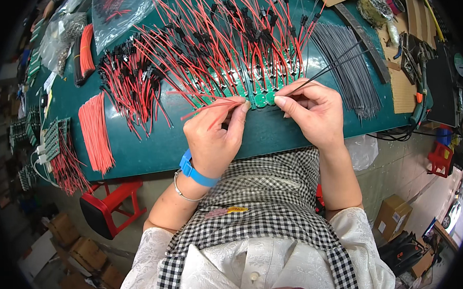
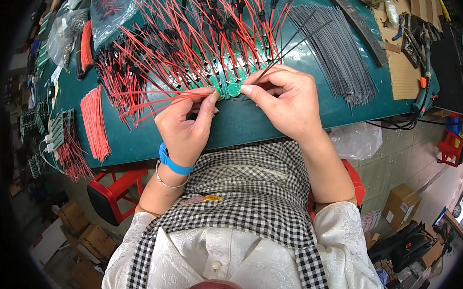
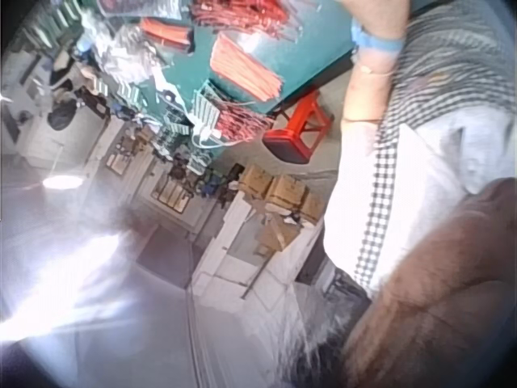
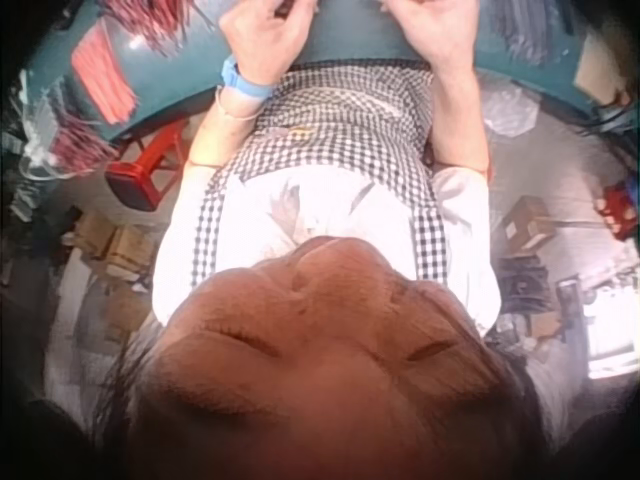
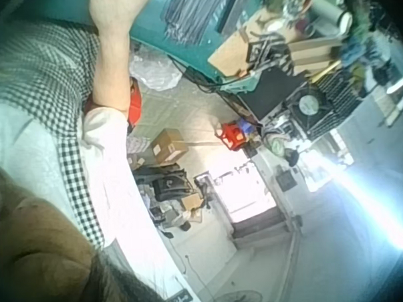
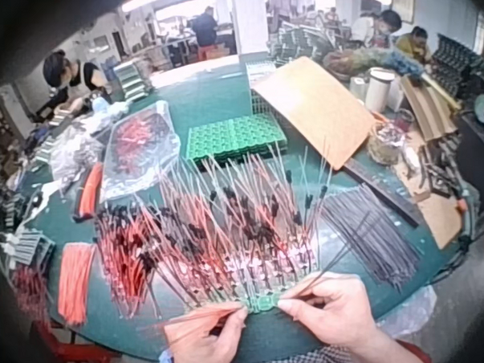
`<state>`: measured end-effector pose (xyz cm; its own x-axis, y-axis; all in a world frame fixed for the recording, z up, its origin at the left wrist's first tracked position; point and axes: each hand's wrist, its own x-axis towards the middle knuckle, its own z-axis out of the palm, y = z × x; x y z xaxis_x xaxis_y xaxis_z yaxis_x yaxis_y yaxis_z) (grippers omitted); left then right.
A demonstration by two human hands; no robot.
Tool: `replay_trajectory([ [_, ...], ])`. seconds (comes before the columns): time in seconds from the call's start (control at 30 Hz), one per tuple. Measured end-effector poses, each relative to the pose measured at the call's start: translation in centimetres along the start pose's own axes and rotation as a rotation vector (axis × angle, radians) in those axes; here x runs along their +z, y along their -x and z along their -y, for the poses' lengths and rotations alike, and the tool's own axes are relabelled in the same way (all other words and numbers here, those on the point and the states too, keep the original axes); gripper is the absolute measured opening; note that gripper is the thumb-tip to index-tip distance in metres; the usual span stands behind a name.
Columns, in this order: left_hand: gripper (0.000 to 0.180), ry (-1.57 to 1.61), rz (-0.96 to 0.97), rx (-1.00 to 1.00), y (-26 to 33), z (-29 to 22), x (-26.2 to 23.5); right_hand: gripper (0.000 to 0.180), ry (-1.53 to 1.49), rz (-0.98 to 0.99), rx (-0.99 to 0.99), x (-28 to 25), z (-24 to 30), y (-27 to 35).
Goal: The person inserts and organizes red and black wires from wire harnesses by hand into a multi-port electronic circuit board.
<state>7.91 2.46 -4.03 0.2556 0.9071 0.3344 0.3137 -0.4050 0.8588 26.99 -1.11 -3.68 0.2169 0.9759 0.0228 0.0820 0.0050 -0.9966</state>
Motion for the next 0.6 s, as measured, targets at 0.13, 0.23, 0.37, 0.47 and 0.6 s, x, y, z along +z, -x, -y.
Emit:
replay_trajectory([
  [0.13, 0.008, -0.021, 0.007, 0.000, 0.0, 0.1, 0.1, 0.008, -0.010, -0.008, 0.008, 0.0, 0.0, 0.0],
  [0.23, 0.008, -0.056, 0.030, -0.013, 0.1, -0.2, -0.2, 0.009, -0.008, -0.007, 0.002, 0.1, -0.2, 0.2],
  [0.37, 0.016, -0.130, 0.036, 0.065, 0.2, 0.4, 0.1, 0.008, 0.012, -0.018, -0.020, 0.1, 0.0, 0.0],
  [0.47, 0.024, -0.148, 0.012, 0.051, 0.3, 0.4, 0.3, 0.007, 0.033, -0.047, -0.061, 0.2, 0.2, -0.4],
  [0.6, 0.029, -0.164, 0.007, 0.068, 0.2, 0.3, 0.3, 0.007, 0.113, -0.068, -0.148, 0.3, 0.3, -0.9],
])
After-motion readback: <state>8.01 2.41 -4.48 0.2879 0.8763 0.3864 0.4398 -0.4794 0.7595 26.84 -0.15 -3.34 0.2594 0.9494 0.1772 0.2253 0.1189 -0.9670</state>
